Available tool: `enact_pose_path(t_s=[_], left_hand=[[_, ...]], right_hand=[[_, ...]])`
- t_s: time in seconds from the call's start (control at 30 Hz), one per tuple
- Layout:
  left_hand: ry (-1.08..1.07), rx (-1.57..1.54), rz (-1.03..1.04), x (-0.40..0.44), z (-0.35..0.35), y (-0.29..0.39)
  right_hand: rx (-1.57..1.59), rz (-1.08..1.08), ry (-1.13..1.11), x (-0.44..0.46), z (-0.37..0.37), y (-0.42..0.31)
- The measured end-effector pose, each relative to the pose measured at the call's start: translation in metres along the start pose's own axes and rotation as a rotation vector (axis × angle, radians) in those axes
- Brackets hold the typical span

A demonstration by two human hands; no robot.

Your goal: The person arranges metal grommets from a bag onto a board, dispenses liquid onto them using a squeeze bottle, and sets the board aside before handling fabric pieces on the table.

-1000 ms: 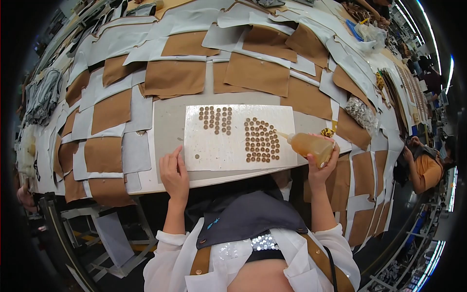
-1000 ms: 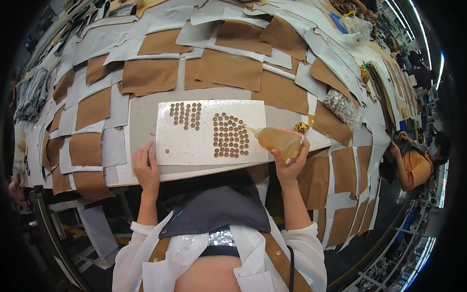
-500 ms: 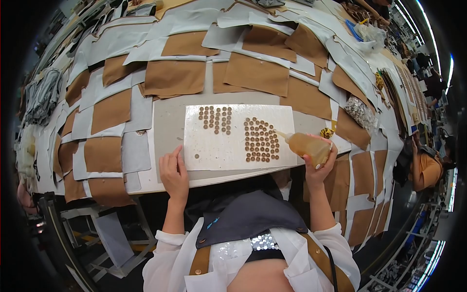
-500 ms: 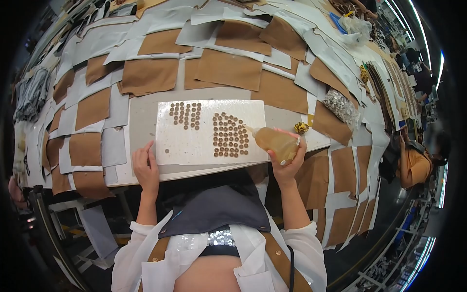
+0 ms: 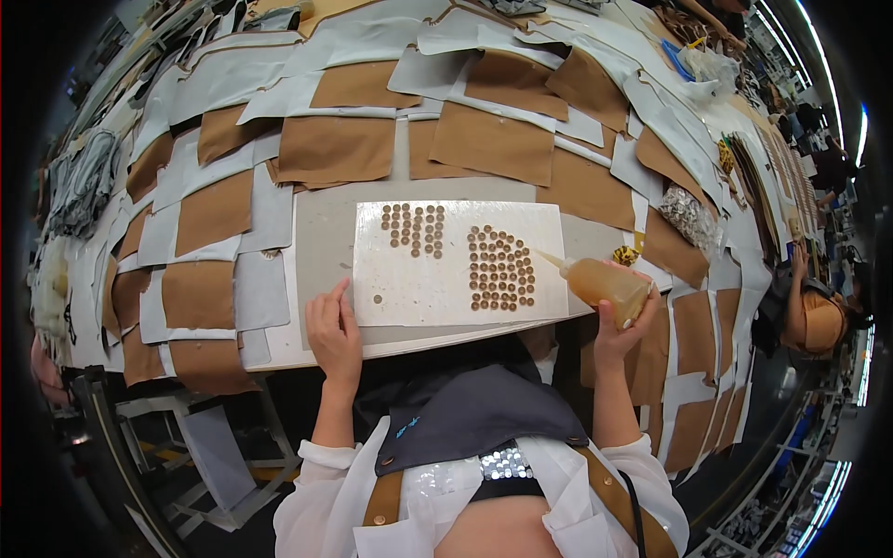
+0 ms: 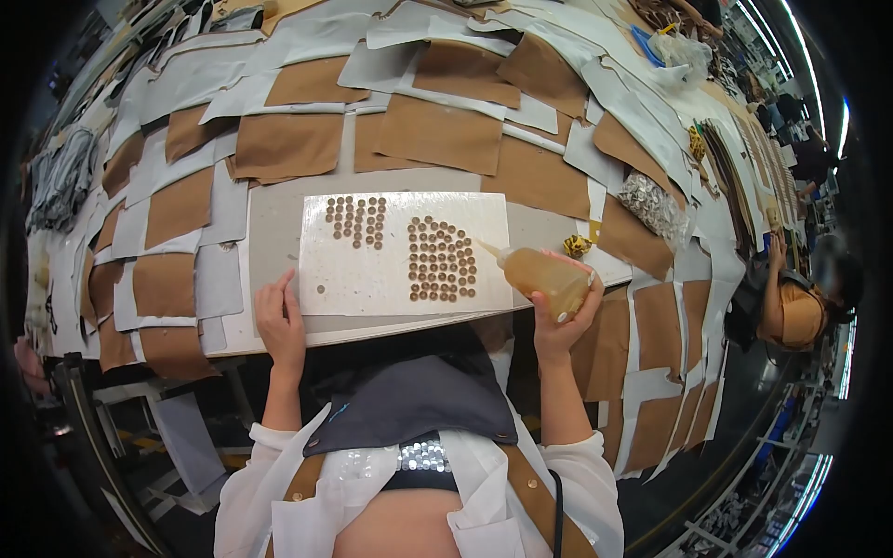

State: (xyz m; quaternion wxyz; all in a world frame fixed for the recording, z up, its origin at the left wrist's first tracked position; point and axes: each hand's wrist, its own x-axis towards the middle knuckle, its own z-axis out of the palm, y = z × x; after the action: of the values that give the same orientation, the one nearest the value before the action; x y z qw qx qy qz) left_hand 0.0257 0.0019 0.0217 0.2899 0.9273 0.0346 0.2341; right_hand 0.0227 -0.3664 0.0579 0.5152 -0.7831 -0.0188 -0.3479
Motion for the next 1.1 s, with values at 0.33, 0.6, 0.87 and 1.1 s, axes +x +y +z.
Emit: enact_pose_path(t_s=[0.33, 0.6, 0.87, 1.1], left_hand=[[-0.022, -0.022, -0.034, 0.000, -0.002, 0.004], [0.009, -0.038, -0.020, -0.001, -0.002, 0.002], [0.012, -0.033, -0.012, 0.000, -0.001, 0.002], [-0.002, -0.030, -0.024, 0.000, -0.002, 0.001]], right_hand=[[0.996, 0.581, 0.337, 0.001, -0.039, 0.012], [0.092, 0.138, -0.052, -0.016, -0.007, -0.002], [0.147, 0.072, -0.099, -0.016, 0.007, 0.004], [0.086, 0.034, -0.110, -0.019, 0.000, 0.006]])
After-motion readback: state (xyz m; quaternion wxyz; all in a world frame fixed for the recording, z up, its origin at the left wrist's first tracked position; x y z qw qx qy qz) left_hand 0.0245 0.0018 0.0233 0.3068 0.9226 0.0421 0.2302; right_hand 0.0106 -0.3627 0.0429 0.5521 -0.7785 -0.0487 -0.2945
